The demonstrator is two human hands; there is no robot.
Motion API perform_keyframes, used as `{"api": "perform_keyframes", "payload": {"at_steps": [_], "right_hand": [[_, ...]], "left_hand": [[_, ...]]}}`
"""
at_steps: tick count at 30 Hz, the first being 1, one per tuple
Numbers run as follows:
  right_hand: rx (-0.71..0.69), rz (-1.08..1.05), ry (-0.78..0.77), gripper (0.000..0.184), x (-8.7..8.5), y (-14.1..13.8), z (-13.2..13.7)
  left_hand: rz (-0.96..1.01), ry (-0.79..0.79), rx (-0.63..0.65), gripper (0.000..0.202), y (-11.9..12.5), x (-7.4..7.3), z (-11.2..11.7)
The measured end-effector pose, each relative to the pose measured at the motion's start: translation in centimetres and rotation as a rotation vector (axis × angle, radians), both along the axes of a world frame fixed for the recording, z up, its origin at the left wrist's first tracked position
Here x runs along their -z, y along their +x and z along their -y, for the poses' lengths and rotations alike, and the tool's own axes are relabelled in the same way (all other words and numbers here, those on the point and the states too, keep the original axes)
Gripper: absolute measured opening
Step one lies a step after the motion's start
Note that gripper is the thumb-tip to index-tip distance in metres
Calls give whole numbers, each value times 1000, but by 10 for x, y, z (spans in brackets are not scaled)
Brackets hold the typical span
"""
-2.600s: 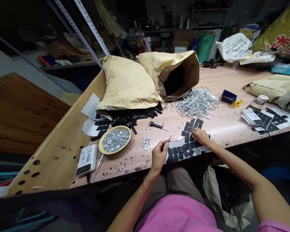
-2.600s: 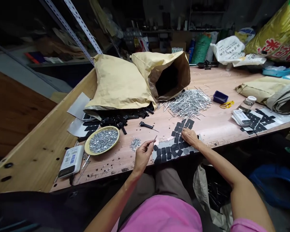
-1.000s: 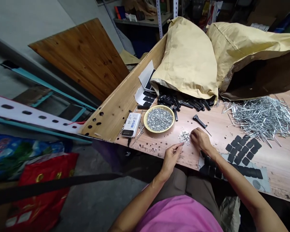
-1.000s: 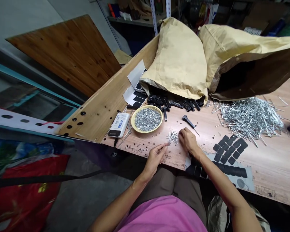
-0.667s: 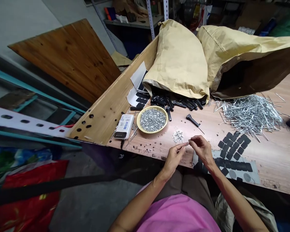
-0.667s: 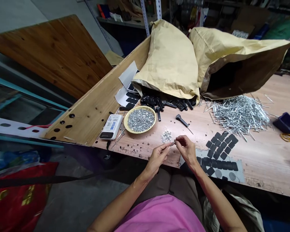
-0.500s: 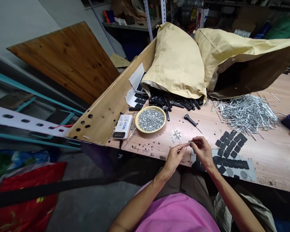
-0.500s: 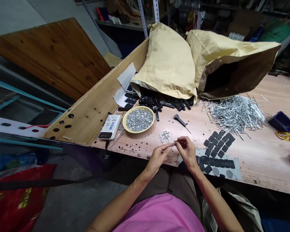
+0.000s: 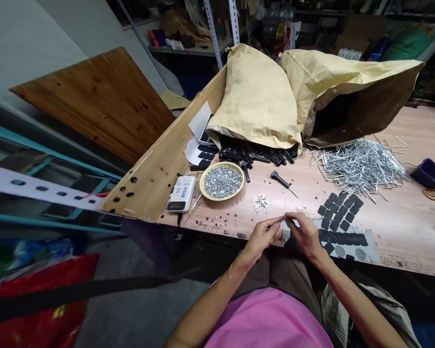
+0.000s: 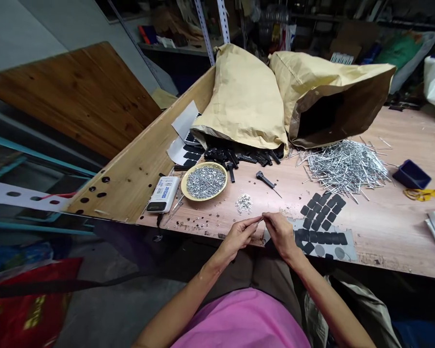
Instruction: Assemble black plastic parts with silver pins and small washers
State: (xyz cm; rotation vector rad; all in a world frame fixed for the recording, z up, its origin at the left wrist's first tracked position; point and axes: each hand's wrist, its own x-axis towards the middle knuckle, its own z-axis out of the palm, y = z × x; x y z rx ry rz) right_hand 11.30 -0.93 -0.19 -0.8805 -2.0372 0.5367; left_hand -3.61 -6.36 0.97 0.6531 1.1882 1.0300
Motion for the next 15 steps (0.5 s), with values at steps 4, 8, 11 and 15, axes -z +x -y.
{"api": "perform_keyframes", "payload": {"at_steps": [4,8,11,15], "right_hand": [[-113,-21,-321,24,-8,7,-11],[-208,-35,-502,31,-19,14,-17],[-203,-42,-493,29,-26,14,-14],[-121,-154,-568,27,-23,10,-5]], "left_hand": [[9,-11,92,61,-6,-6,0],[67,-48,189,66,-11,-6,-2],[167,-71,234,65,-13,-5,-4],[235,-58,216,62,-10,-5,-6]]}}
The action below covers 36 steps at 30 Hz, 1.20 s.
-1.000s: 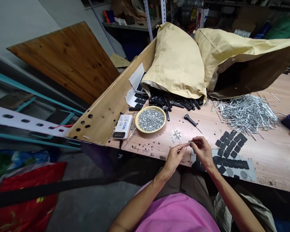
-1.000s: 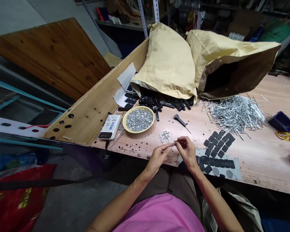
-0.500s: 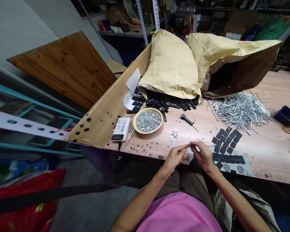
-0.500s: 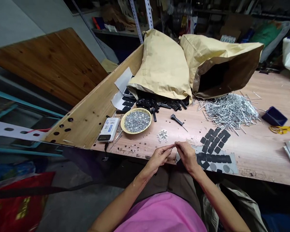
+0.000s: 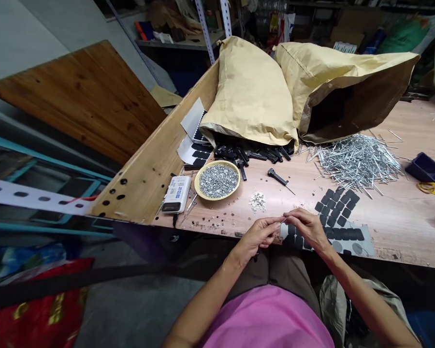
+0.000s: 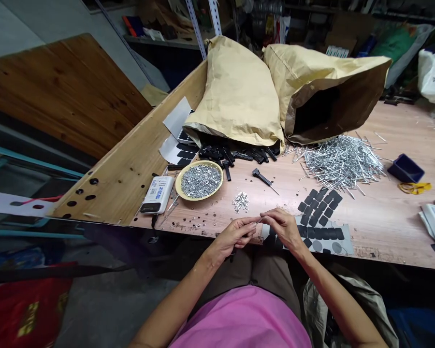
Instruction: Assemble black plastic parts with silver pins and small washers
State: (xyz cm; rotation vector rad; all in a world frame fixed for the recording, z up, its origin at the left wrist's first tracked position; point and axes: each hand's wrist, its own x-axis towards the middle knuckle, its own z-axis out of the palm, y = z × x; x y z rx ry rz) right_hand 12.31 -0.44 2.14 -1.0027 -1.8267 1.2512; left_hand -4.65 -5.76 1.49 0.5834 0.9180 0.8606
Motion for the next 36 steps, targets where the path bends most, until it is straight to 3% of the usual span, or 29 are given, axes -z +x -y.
{"api": "perform_keyframes", "payload": {"at_steps": [6,13,17,19,24,30,36], "right_hand": [[199,-199,-260,32,18,-8,8],[83,-96,-240,29,3,-1,0],[20,43,-99,29,-4,10,-5],[-24,108,-7,30,-8,15,-7],[-161,260,189,34,-17,24,-11],[-257,378,496,36,-12,28,-9],[-376,443,687,32,-22,37,-9]], "left_hand": [[-34,51,-78,66,8,-6,-2],[-101,89,-84,61,8,-5,0],[-334,311,-143,39,8,-4,0],[-408,396,-107,34,7,-4,-1],[-396,394,55,37,6,-2,-1],[-857,687,83,27,7,2,-2],[-879,829,124,23,8,4,-5]]}}
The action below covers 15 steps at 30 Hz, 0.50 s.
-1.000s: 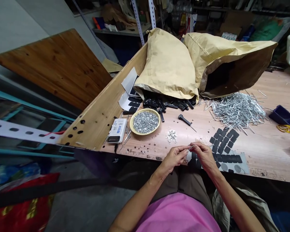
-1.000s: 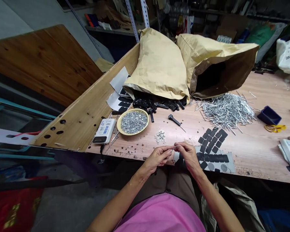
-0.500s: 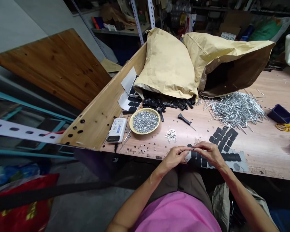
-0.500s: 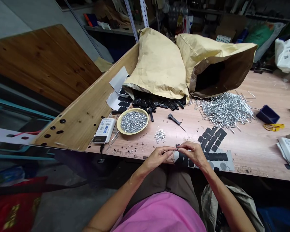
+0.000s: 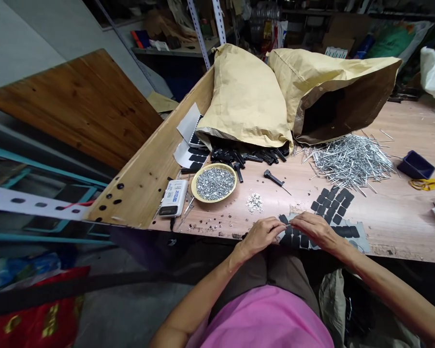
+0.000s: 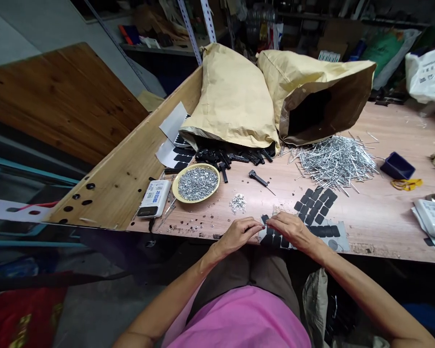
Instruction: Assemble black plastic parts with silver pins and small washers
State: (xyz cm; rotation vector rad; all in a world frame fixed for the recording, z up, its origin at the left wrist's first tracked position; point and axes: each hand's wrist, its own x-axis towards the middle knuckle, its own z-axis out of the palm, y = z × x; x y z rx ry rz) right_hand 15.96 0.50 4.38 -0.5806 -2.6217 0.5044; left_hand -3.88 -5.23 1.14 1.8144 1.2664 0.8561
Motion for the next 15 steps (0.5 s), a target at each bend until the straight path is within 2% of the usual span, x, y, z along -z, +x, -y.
{"api": "perform_keyframes", "payload": {"at_steps": [5,8,15], "right_hand": [[43,27,59,33,-5,0,0],[72,41,72,35,-2,-2,1],[4,73,208,39,6,-5,-5]], "left_hand": [[-202,168,-95,32,6,0,2],[-266,202,-106,34,7,1,3],[-62,94,-36,29,5,4,0]]}}
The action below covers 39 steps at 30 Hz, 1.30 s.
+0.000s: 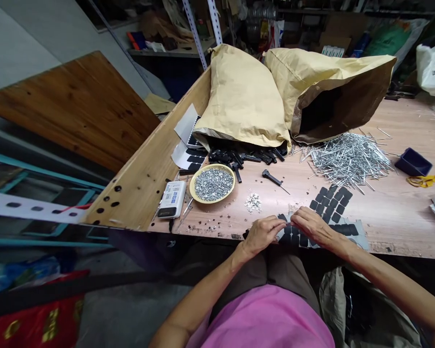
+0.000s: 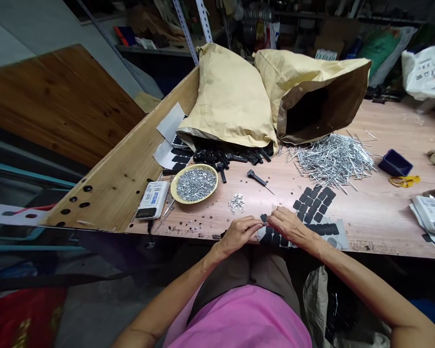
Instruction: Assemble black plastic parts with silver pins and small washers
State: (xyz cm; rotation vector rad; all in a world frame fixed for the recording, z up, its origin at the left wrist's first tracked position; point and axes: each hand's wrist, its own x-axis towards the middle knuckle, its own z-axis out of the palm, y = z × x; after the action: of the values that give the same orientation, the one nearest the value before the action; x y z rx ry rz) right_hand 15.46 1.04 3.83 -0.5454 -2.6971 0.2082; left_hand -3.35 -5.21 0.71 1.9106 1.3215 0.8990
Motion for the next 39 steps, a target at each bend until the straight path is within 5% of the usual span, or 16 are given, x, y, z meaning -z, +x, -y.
{"api": "perform_keyframes", "payload": {"at_steps": [4,8,13,20,24,29,35,39], "right_hand": [[61,-63,-66,43,9,-2,5],[306,-97,-202,56,20,-9,13],[501,88,-302,57,3,-8,8],[186,-76,-288,44,-15,-4,-3],[225,-9,-197,51,-6,-8,-3],[323,34,-318,55,-8,-5,-6],[148,-1,-221,41,-14,-1,-7],[184,43,-170,50,-10,-3,-7]], "left_hand": [[-28,12,-7,30,0,0,1],[-111,54,-59,31,4,1,2],[38,21,-119,27,7,0,-2],[174,-68,-137,25,8,-3,-6],[141,-65,-135,23,9,-4,-2],[256,-99,-142,24,9,-8,-4],[304,-141,-137,22,11,-9,-5],[321,-147,-166,17,16,-9,-1]]}}
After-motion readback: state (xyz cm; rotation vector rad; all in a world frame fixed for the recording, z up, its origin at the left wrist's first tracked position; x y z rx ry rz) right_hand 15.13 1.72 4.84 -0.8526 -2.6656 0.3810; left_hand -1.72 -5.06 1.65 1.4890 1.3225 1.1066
